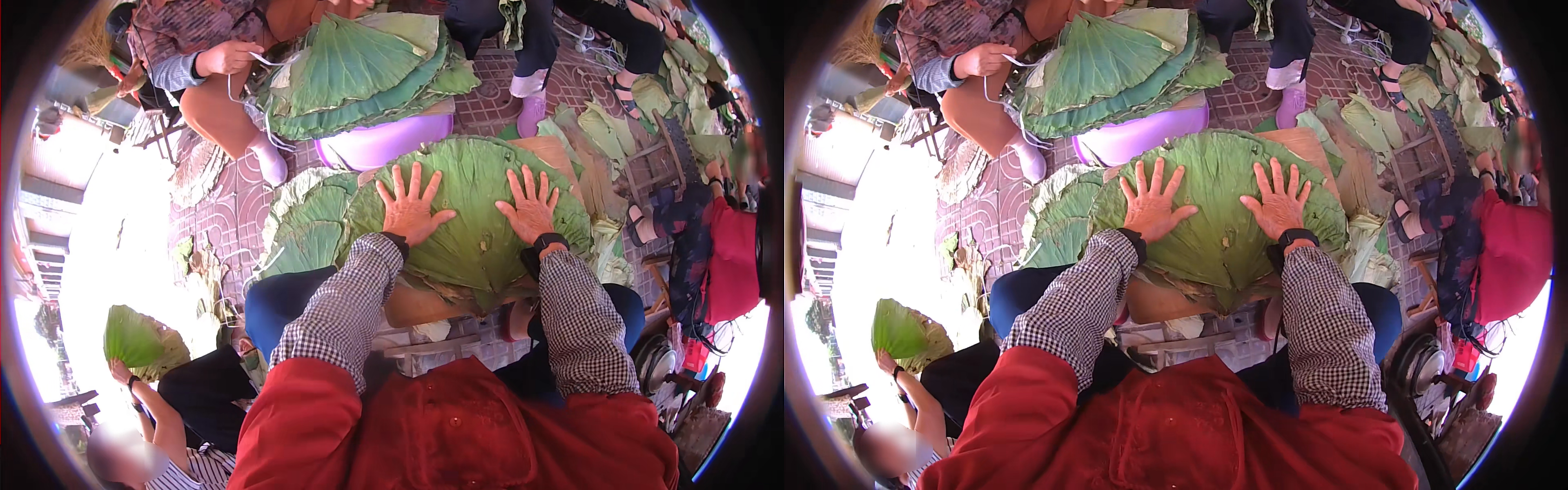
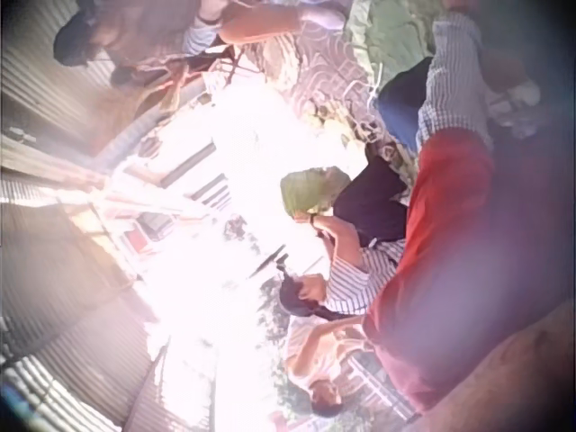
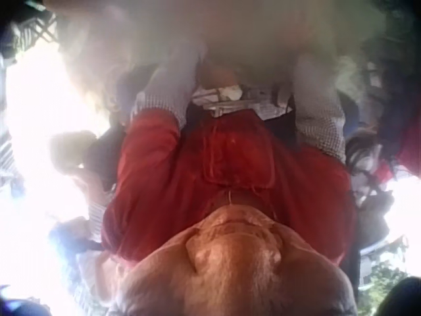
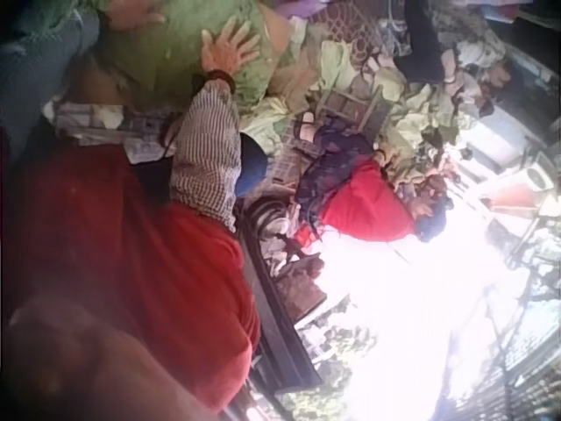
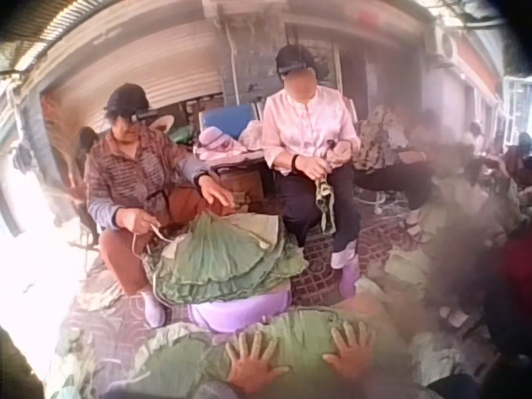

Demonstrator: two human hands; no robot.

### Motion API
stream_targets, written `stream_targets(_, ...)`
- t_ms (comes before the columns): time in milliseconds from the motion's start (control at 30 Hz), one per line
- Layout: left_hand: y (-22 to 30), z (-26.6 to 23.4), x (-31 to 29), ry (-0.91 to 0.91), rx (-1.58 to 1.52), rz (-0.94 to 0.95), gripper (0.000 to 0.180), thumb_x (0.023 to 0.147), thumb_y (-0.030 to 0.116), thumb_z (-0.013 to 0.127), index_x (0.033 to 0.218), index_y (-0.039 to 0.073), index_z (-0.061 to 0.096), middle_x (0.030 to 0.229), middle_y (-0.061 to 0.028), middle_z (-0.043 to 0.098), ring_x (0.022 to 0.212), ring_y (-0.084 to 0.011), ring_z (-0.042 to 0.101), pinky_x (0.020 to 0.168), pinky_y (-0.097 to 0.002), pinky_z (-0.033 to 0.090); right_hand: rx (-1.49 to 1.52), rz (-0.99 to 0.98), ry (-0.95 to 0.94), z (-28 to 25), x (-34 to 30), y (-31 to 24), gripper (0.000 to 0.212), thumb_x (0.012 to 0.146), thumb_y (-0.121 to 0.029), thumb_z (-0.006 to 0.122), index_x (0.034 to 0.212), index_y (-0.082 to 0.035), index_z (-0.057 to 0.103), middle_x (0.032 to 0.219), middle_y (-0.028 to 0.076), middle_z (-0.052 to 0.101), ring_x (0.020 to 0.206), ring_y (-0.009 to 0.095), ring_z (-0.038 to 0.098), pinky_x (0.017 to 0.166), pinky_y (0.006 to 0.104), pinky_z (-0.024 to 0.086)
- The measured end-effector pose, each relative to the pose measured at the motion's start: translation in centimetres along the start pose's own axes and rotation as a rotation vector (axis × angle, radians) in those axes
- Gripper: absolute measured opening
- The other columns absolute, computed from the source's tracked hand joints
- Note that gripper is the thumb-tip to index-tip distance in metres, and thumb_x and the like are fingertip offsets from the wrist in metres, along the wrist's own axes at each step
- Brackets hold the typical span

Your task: Stacking, folding, and tying large green lotus leaves into bundles.

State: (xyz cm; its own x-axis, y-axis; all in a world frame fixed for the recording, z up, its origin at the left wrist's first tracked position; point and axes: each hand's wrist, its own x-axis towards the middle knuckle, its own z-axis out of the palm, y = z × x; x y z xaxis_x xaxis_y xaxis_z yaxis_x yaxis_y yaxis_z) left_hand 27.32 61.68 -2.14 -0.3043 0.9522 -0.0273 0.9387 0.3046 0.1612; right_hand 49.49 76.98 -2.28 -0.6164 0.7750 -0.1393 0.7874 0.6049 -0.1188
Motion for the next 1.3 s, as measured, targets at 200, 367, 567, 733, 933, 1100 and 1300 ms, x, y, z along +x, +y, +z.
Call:
stream_targets(200,0.1,-0.6,0.5,-0.065,0.048,-0.015,0.086,0.084,0.073,0.039,0.151,0.024,0.018,0.157,-0.0174,0.007,0.141,-0.049,0.002,0.105,-0.0728,0.004,-0.002,0.025,-0.058,0.3,0.7,0.2,0.073,0.09,-0.063,0.041,0.151,-0.027,0.02,0.159,0.004,0.005,0.144,0.04,-0.001,0.11,0.0647,-0.002)
stream_targets(367,1.0,-4.2,0.5,-0.303,-0.06,-0.089,0.09,0.082,0.072,0.045,0.152,0.022,0.018,0.158,-0.0161,0.006,0.143,-0.0447,-0.003,0.108,-0.0691,-0.001,0.238,0.039,-0.071,-2.1,-0.2,0.7,0.084,0.085,-0.07,0.044,0.151,-0.026,0.018,0.158,0.009,0.005,0.144,0.041,-0.001,0.111,0.0626,0.0)
stream_targets(567,4.5,-6.5,-6.0,-0.222,-0.022,0.016,0.097,0.078,0.072,0.052,0.152,0.018,0.018,0.157,-0.019,0.005,0.143,-0.0447,-0.004,0.108,-0.0675,-0.002,0.119,-0.221,-0.065,-4.3,-6.6,-2.5,0.092,0.082,-0.073,0.046,0.151,-0.022,0.017,0.158,0.012,0.004,0.144,0.041,-0.002,0.111,0.063,0.002)
stream_targets(733,4.5,-3.9,-9.1,-0.228,-0.003,-0.057,0.104,0.072,0.078,0.052,0.151,0.018,0.02,0.156,-0.0215,0.007,0.141,-0.0506,-0.002,0.103,-0.0741,0.001,-0.007,-0.102,-0.165,-2.2,-9.6,-4.5,0.089,0.08,-0.061,0.059,0.151,-0.023,0.019,0.158,0.011,0.006,0.144,0.041,0.0,0.109,0.0658,0.006)
stream_targets(933,3.0,-0.4,-9.5,-0.149,-0.15,-0.03,0.107,0.069,0.08,0.052,0.152,0.02,0.019,0.157,-0.0209,0.0,0.14,-0.0521,-0.007,0.102,-0.075,-0.006,-0.051,-0.156,-0.121,1.9,-8.4,-2.8,0.088,0.084,-0.061,0.053,0.153,-0.028,0.01,0.159,0.007,0.001,0.144,0.042,-0.002,0.107,0.0682,0.004)
stream_targets(1100,2.5,0.5,-9.9,-0.102,-0.188,0.007,0.108,0.068,0.082,0.05,0.152,0.02,0.02,0.157,-0.0219,0.0,0.139,-0.0523,-0.009,0.101,-0.075,-0.01,-0.077,-0.161,-0.103,3.0,-7.9,-1.9,0.085,0.086,-0.062,0.049,0.153,-0.028,0.008,0.159,0.006,-0.001,0.144,0.041,-0.003,0.107,0.0676,0.004)
stream_targets(1300,4.8,-1.9,-7.7,-0.201,-0.286,-0.147,0.102,0.068,0.069,0.066,0.148,0.017,0.028,0.156,-0.02,0.01,0.141,-0.0499,0.0,0.103,-0.0755,0.001,-0.101,-0.161,-0.095,4.6,-6.7,-0.2,0.081,0.087,-0.066,0.046,0.152,-0.033,0.01,0.159,0.005,0.003,0.144,0.039,0.0,0.107,0.0664,0.007)
